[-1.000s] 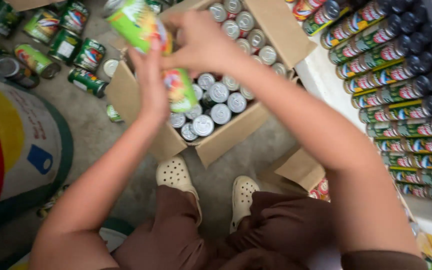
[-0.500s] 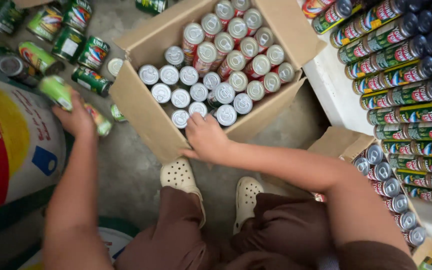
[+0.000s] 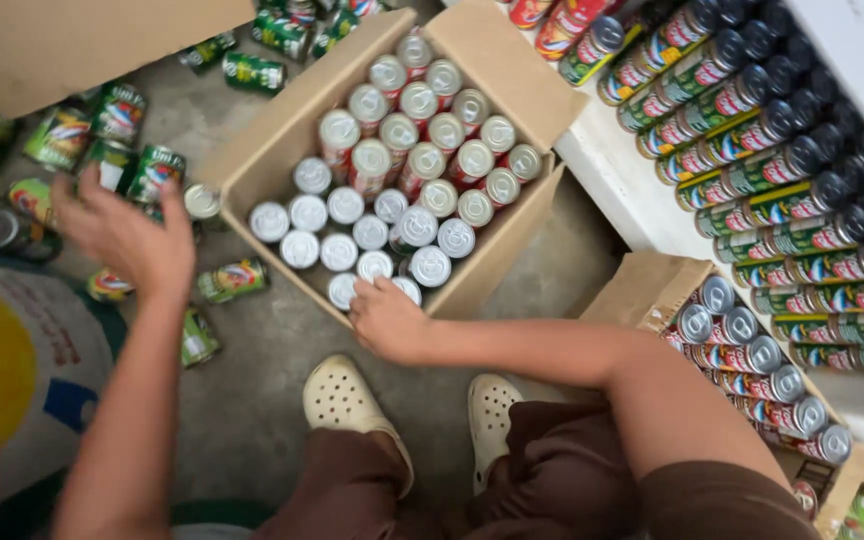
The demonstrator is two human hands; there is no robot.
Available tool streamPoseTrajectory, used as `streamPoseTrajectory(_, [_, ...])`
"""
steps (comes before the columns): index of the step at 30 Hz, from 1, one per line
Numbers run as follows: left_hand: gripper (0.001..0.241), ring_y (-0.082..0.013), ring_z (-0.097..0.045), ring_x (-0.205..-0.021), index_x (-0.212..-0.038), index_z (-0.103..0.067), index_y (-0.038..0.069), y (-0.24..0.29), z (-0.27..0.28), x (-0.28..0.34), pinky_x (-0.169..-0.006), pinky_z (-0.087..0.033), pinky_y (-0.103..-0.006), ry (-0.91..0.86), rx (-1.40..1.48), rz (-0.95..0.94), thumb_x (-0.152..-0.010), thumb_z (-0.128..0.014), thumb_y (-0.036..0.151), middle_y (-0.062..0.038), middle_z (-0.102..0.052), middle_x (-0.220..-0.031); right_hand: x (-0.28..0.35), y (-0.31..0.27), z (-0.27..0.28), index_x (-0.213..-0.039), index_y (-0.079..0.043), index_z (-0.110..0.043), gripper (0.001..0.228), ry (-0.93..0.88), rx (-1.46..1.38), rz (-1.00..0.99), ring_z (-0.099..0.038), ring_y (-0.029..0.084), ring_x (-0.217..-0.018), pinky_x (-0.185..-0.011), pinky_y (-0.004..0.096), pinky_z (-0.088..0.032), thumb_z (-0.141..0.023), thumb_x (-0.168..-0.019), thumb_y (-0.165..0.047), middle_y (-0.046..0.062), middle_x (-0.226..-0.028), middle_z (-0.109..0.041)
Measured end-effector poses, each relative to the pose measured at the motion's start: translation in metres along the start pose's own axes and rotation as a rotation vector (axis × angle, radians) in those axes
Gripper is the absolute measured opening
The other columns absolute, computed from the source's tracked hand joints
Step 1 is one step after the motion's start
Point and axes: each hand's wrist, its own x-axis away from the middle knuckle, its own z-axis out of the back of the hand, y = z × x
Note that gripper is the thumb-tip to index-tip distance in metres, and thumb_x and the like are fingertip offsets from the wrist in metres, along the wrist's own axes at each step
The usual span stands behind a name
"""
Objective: Sorting and arranging various canned items into boxes and on a grocery store shelf.
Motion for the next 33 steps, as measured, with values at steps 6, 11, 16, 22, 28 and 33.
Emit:
streamPoseTrajectory(6, [0.095, -0.0445, -0.051, -0.138, -0.158, -0.034, -0.002, 0.109, -0.015, -0.037, -0.116, -0.042, -0.0500, -0.728, 0.289, -0.127, -0.094, -0.064, 0.062, -0.032, -0.049, -0.150, 0.086, 0.015, 0.008, -0.086, -0.014, -0.073, 0.017, -0.089, 0.111, 0.239, -0.051, 0.020, -0.106, -0.084, 0.035, -0.040, -0.069, -0.077, -0.028, -0.001, -0.091, -0.064])
streamPoseTrajectory(11, [0.091, -0.0456, -0.066, -0.110, -0.156, -0.034, 0.009, 0.137, -0.011, 0.012, -0.086, -0.055, -0.0530, -1.260, 0.359, 0.271, -0.090, -0.049, 0.069, -0.023, -0.055, -0.139, 0.138, 0.054, 0.032, -0.083, -0.015, -0.072, 0.014, -0.195, 0.047, 0.359, -0.050, 0.019, -0.105, -0.084, 0.034, -0.040, -0.066, -0.077, -0.026, -0.002, -0.095, -0.064])
streamPoseTrajectory(16, [0.047, -0.0403, -0.078, -0.074, -0.130, -0.053, 0.000, 0.111, -0.021, 0.061, -0.064, -0.062, -0.0464, -1.269, 0.321, -0.073, -0.094, -0.052, 0.031, -0.027, -0.074, -0.089, 0.165, 0.089, 0.033, -0.078, -0.015, -0.069, 0.012, -0.272, -0.031, 0.468, -0.050, 0.019, -0.107, -0.087, 0.034, -0.041, -0.063, -0.080, -0.026, -0.002, -0.095, -0.063])
streamPoseTrajectory(22, [0.050, -0.0346, -0.075, -0.078, -0.138, -0.050, 0.003, 0.069, -0.037, 0.152, -0.067, -0.059, -0.0473, -1.098, 0.588, -0.164, -0.093, -0.057, 0.023, -0.023, -0.073, -0.099, 0.208, 0.126, 0.043, -0.081, -0.018, -0.069, 0.010, -0.221, 0.052, 0.427, -0.050, 0.019, -0.111, -0.090, 0.035, -0.041, -0.062, -0.083, -0.025, -0.004, -0.097, -0.062])
streamPoseTrajectory(28, [0.063, -0.0293, -0.073, -0.060, -0.143, -0.032, 0.011, 0.130, -0.039, 0.207, -0.046, -0.062, -0.0407, -1.413, 0.724, 0.506, -0.089, -0.064, 0.019, -0.020, -0.071, -0.094, 0.248, 0.196, 0.035, -0.084, -0.020, -0.071, 0.013, -0.275, 0.268, 0.400, -0.050, 0.017, -0.112, -0.094, 0.036, -0.040, -0.063, -0.075, -0.023, -0.008, -0.107, -0.064])
streamPoseTrajectory(33, [0.049, -0.0228, -0.072, -0.059, -0.126, -0.044, 0.003, 0.190, -0.073, 0.249, -0.044, -0.060, -0.0353, -1.472, 0.840, 0.409, -0.088, -0.070, 0.021, -0.016, -0.072, -0.087, 0.272, 0.259, 0.051, -0.090, -0.021, -0.072, 0.014, -0.458, 0.397, 0.273, -0.049, 0.018, -0.117, -0.096, 0.035, -0.041, -0.063, -0.080, -0.021, -0.006, -0.107, -0.064])
